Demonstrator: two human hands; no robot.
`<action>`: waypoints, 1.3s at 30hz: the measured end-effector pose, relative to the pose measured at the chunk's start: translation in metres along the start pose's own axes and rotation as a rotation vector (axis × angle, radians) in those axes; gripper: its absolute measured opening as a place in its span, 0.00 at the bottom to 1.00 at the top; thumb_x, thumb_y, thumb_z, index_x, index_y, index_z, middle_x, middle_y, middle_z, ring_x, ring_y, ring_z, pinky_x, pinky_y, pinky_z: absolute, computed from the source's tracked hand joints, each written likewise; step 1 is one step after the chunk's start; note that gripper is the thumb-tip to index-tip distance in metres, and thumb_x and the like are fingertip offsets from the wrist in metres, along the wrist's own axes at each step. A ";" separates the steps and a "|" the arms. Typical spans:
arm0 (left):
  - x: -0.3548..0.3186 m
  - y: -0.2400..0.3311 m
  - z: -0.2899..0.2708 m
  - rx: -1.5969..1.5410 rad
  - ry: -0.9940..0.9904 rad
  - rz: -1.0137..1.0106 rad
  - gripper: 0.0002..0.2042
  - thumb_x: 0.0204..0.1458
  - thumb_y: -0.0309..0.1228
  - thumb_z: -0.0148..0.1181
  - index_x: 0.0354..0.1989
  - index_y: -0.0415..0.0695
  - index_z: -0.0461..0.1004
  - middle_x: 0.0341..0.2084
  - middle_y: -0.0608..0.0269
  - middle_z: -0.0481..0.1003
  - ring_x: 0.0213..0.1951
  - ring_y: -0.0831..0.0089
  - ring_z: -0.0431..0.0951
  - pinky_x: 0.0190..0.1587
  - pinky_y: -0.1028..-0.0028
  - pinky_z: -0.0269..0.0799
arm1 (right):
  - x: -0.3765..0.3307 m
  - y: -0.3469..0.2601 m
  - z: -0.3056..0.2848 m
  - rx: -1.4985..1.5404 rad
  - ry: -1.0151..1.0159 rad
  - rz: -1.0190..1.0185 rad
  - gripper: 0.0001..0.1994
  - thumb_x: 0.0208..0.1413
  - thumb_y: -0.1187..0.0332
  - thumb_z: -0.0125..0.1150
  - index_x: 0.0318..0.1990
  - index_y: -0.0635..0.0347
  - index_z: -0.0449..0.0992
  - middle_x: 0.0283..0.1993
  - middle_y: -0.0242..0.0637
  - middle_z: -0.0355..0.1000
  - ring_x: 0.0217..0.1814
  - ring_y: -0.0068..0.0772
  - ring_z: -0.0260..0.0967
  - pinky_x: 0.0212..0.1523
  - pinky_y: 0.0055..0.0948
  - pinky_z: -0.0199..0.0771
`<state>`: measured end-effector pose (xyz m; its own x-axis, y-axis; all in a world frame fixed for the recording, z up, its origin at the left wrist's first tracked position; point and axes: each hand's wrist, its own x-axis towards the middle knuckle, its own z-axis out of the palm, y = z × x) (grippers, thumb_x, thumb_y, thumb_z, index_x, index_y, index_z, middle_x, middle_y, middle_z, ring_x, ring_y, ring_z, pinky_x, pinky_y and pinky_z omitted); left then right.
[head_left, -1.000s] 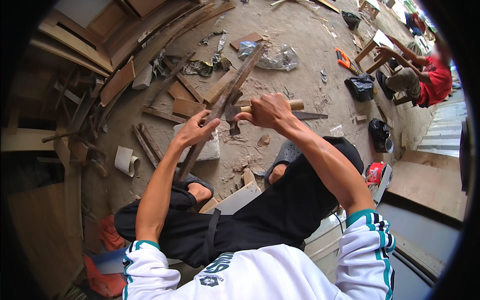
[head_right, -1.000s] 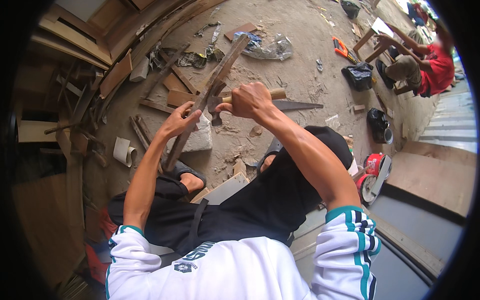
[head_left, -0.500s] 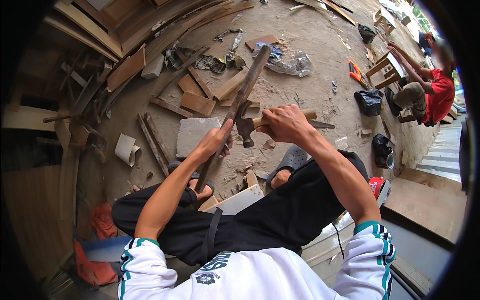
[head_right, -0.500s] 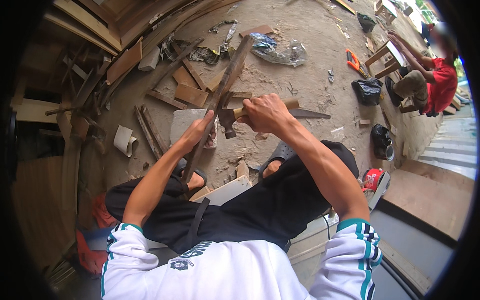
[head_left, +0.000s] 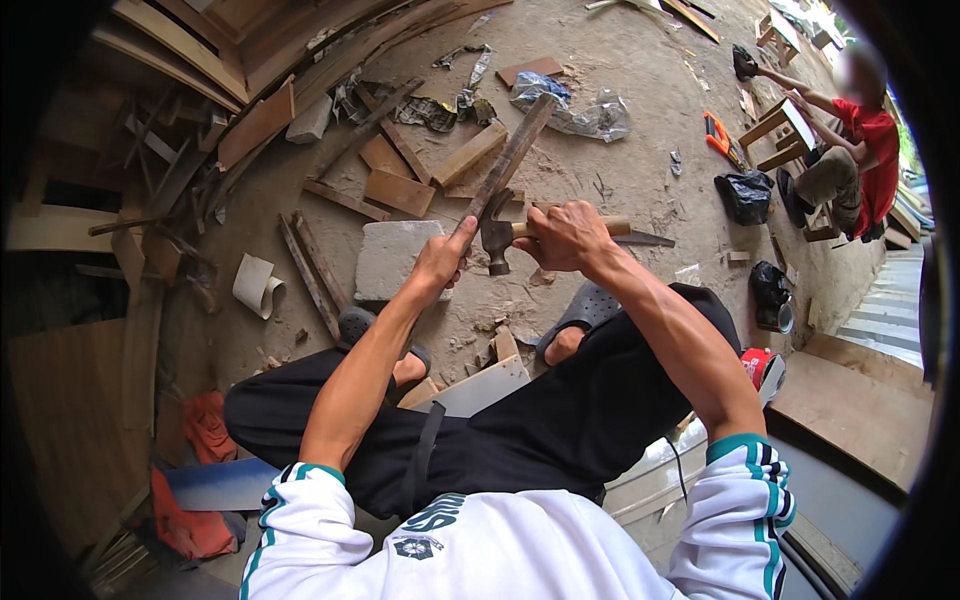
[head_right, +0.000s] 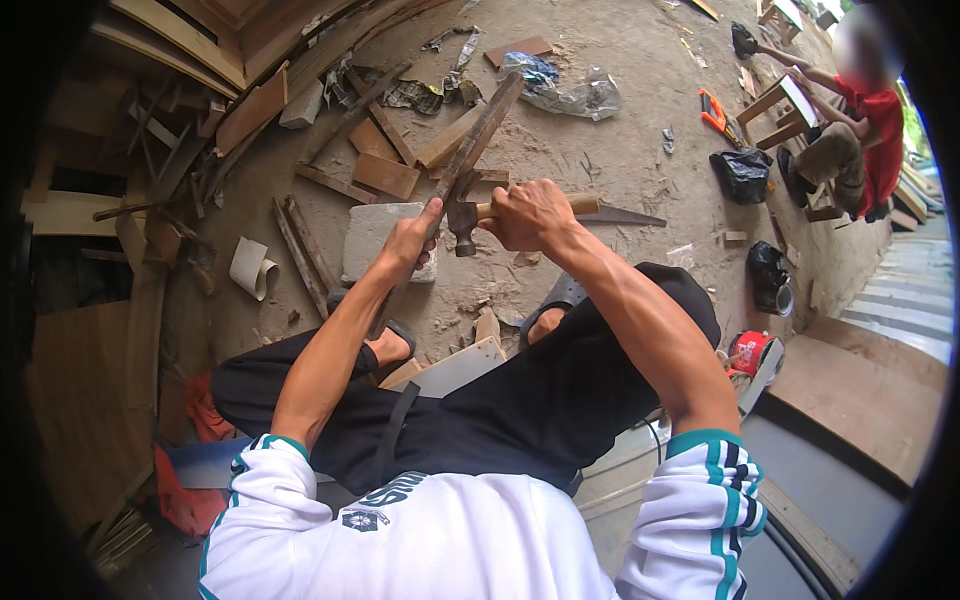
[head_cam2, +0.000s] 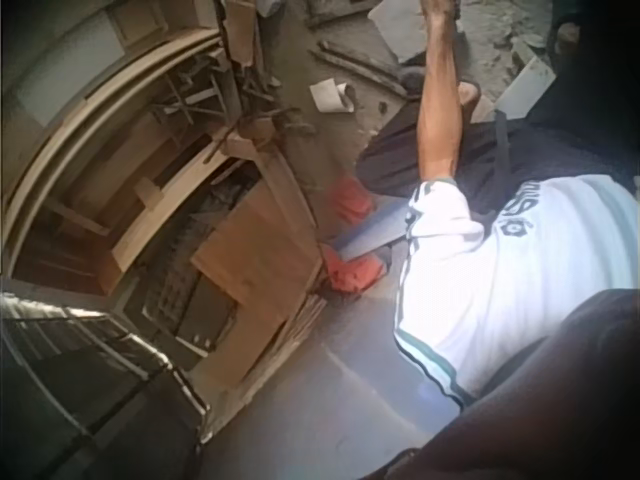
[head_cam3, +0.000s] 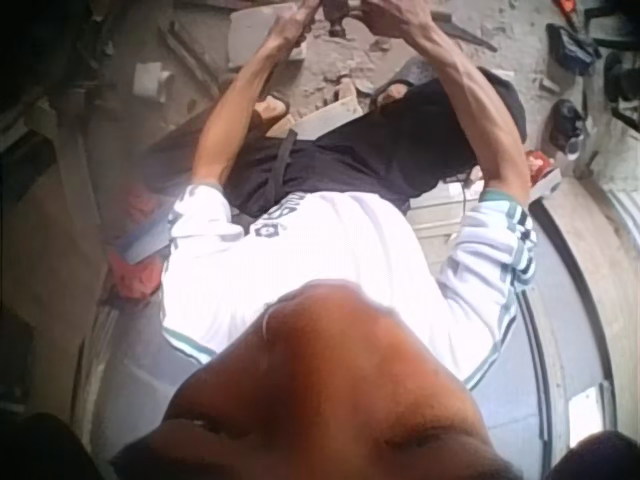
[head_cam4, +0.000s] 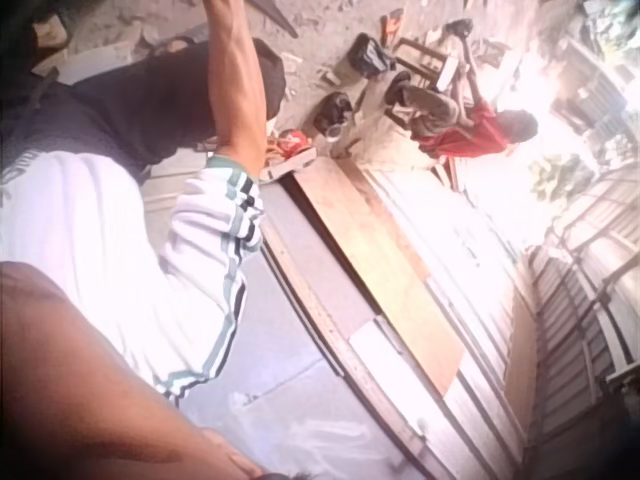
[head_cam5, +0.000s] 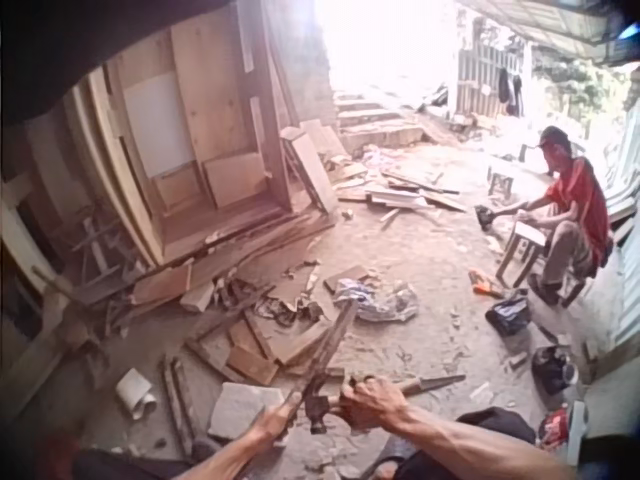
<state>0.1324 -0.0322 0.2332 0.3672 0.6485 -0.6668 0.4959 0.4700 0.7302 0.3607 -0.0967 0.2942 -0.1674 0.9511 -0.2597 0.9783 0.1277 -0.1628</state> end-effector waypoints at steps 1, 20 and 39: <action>0.002 0.000 0.001 0.023 0.018 0.000 0.33 0.54 0.69 0.50 0.21 0.47 0.67 0.15 0.72 0.63 0.15 0.79 0.61 0.18 0.75 0.56 | 0.000 0.000 0.001 0.006 -0.004 0.013 0.29 0.59 0.41 0.55 0.35 0.66 0.76 0.24 0.49 0.76 0.30 0.50 0.79 0.31 0.45 0.76; 0.050 -0.001 0.012 0.415 0.156 0.005 0.43 0.49 0.77 0.41 0.14 0.42 0.72 0.13 0.57 0.73 0.19 0.63 0.76 0.29 0.62 0.70 | 0.006 0.006 0.025 0.067 0.003 0.162 0.27 0.57 0.43 0.59 0.28 0.64 0.82 0.29 0.50 0.79 0.35 0.49 0.80 0.36 0.41 0.79; 0.067 0.025 0.026 0.562 0.159 0.102 0.44 0.49 0.76 0.42 0.17 0.38 0.75 0.16 0.52 0.75 0.25 0.60 0.77 0.31 0.58 0.69 | -0.004 0.016 0.015 0.161 0.004 0.309 0.25 0.56 0.46 0.59 0.29 0.63 0.83 0.29 0.50 0.79 0.33 0.51 0.80 0.35 0.42 0.78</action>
<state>0.1900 0.0073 0.2027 0.3342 0.7758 -0.5352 0.8210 0.0393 0.5696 0.3753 -0.1030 0.2789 0.1341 0.9391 -0.3164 0.9510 -0.2117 -0.2252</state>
